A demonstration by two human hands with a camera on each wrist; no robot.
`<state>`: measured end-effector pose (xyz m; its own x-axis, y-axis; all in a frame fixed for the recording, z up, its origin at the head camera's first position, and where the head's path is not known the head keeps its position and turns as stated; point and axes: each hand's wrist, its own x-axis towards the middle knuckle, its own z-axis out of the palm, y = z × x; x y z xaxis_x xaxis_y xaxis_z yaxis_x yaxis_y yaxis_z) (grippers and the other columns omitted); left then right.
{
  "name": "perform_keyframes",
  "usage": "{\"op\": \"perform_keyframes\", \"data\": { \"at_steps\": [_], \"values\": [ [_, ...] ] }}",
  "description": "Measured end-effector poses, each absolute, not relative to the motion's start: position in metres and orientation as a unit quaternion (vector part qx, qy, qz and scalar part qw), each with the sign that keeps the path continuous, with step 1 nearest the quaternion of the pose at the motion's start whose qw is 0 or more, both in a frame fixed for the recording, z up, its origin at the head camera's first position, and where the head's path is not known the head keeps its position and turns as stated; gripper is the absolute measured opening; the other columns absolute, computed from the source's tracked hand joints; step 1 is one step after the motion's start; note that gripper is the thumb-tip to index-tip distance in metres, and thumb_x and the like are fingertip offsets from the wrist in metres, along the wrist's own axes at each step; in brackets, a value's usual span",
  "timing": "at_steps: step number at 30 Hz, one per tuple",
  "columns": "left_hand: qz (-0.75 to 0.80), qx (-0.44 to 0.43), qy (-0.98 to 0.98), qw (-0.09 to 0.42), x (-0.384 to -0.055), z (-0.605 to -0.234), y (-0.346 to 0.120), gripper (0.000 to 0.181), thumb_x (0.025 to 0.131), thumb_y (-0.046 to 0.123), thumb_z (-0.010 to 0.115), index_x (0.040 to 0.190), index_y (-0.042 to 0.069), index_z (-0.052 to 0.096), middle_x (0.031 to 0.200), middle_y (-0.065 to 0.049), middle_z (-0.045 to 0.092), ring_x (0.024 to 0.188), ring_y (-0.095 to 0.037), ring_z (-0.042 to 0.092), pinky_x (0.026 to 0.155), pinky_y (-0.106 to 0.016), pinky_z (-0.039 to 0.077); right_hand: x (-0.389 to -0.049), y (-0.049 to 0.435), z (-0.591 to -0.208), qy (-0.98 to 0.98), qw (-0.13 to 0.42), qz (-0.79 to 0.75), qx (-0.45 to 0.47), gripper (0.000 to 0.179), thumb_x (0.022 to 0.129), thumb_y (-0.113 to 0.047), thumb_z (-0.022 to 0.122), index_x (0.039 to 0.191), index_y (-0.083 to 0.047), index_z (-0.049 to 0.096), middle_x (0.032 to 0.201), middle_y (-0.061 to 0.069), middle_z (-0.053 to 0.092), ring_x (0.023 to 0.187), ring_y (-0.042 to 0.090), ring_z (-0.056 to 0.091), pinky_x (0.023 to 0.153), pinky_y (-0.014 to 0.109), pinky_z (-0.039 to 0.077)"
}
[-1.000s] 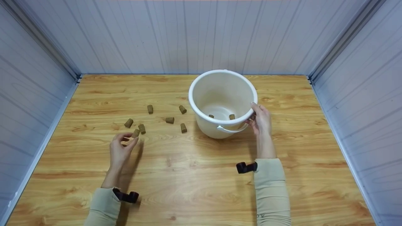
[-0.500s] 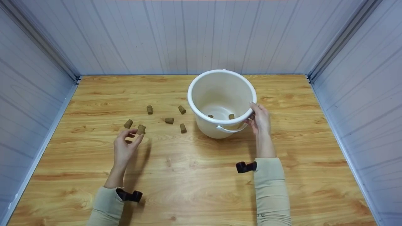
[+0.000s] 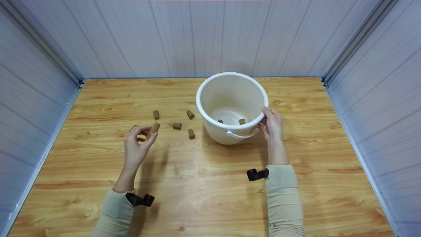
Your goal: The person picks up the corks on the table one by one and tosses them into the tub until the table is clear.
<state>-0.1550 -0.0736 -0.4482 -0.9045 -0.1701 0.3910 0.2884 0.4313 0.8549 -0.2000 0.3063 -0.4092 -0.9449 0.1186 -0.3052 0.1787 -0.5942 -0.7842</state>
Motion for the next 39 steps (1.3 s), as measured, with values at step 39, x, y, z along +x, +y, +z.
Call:
{"op": "perform_keyframes", "data": {
  "at_steps": [39],
  "values": [
    [-0.523,-0.178,-0.816,0.172,-0.185,-0.394,0.027,0.022,0.077,0.013,0.068,0.095,0.002,0.061,0.091,-0.006,0.057,0.084,-0.020,0.051,0.075,-0.027,0.042,-0.200,0.306,-0.407,0.445,0.019,-0.879,0.170,0.008,0.087,-0.008,0.053,0.087,0.000,0.053,0.073,0.011,0.058,0.062,0.019,0.058,0.054,0.027,0.049]
  ]
}}
